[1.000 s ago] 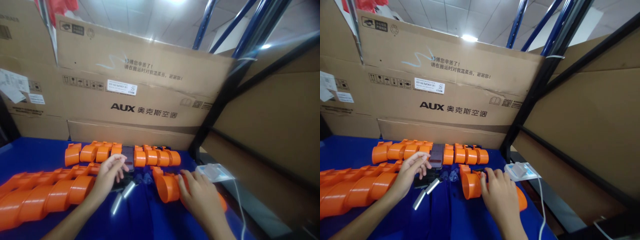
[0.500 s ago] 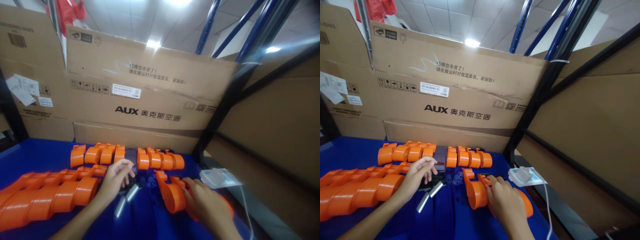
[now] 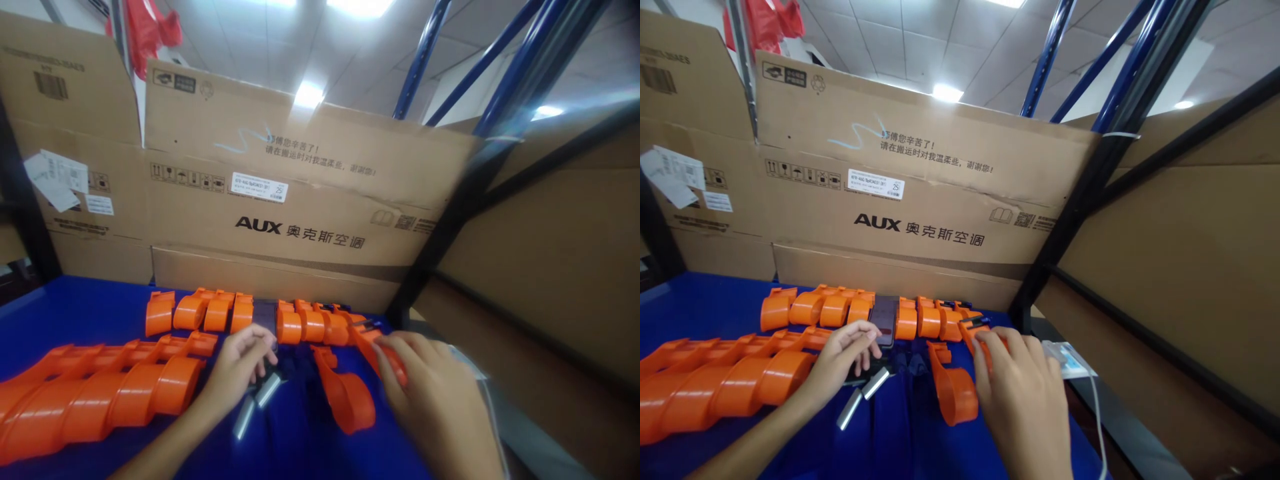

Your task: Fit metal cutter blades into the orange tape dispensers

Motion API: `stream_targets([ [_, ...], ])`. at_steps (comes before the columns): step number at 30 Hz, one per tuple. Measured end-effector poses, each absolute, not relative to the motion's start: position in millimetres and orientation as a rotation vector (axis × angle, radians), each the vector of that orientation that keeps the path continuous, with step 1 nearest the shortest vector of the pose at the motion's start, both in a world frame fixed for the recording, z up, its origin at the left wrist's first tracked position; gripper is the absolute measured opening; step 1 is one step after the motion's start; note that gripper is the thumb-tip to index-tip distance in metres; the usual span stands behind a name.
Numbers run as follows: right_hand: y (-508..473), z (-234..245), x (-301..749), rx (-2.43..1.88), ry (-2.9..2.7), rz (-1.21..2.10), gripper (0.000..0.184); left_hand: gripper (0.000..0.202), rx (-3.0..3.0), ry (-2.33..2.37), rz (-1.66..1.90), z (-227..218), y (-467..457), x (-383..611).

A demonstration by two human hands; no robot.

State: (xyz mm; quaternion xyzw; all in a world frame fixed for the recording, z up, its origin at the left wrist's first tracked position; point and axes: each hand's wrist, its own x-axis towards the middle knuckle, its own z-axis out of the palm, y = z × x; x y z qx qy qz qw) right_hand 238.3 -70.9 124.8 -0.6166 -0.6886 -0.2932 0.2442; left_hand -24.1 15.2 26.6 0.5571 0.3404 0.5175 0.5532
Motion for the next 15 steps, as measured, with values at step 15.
stream_targets([
  [15, -53.8, 105.9, 96.6, -1.284, -1.978, -0.277, 0.017, 0.034, 0.718, 0.674, 1.44, 33.8, 18.7, -21.6],
])
